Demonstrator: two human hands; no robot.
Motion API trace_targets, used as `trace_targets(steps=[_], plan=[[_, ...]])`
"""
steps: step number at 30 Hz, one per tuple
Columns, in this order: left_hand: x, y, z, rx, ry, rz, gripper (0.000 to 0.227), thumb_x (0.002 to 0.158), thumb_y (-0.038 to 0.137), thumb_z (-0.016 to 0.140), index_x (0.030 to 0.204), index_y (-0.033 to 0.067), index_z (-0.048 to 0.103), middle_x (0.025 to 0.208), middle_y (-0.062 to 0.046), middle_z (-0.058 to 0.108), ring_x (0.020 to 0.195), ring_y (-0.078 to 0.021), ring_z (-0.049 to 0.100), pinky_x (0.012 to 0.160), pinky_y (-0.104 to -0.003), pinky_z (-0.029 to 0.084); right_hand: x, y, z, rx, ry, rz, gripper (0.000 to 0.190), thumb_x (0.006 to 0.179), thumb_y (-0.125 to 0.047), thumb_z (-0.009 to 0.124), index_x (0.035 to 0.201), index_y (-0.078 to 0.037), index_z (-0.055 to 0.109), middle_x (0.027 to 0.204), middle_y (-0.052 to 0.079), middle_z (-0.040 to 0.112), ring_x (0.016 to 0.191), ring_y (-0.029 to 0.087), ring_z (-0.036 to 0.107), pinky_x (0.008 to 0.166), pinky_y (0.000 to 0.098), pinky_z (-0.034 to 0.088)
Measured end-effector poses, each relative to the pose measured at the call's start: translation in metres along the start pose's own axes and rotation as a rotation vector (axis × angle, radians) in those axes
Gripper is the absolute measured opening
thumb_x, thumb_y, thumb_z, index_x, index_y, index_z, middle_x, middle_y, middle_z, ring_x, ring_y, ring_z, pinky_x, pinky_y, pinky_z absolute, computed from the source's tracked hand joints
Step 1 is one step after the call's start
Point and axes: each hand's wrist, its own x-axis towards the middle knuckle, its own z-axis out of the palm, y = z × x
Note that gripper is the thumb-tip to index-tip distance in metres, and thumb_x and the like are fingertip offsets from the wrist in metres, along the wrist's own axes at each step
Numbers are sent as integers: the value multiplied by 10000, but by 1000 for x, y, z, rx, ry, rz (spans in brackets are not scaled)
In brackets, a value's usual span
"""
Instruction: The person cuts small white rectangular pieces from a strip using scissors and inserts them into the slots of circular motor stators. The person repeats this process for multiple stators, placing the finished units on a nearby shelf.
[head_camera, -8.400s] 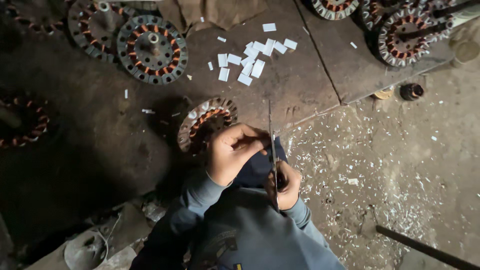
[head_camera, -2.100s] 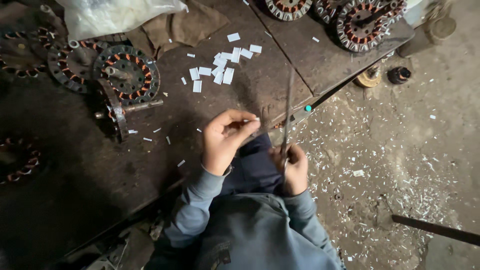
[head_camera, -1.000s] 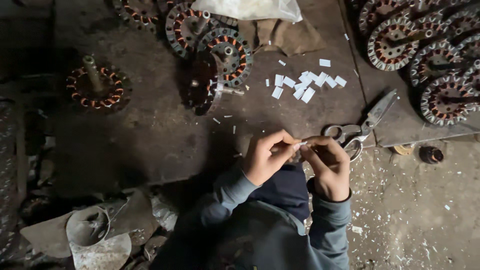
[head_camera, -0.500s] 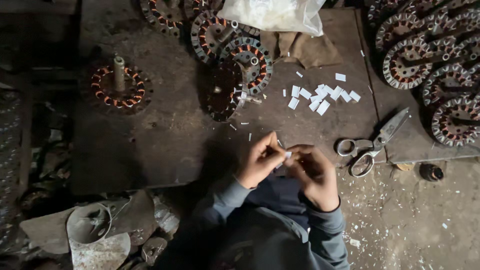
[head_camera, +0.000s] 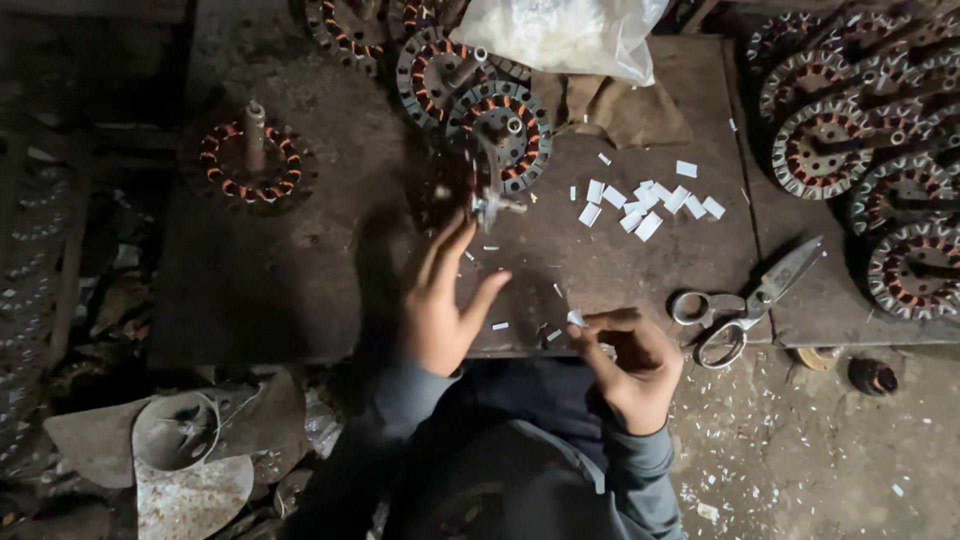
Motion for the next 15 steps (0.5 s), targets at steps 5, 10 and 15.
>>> trace_targets(steps=[5,10,15], plan=[[-15,-22,-7,58,37,-24,254,1038,122,741,1280,77,677,1354,-135,694,1227,-258,706,1050,-322,566,-4,6,-3,129,-13,61,166,876,138,604,1021,88,669,1012,113,744,919,136,691,847,261,546],[42,-60,22,-422,-311,-26,529,937,144,807,1377,0,552,1324,-170,652,1227,-258,622,1054,-345,482,-4,8,0,143,21,91,118,896,104,658,1006,71,684,962,93,737,837,122,682,786,263,552],[35,-51,44,-412,-580,-96,478,865,160,827,1271,12,622,1145,-110,730,1069,-157,677,960,-311,540,1,5,7,126,139,55,100,908,70,747,979,61,677,927,70,716,828,96,646,763,241,519]])
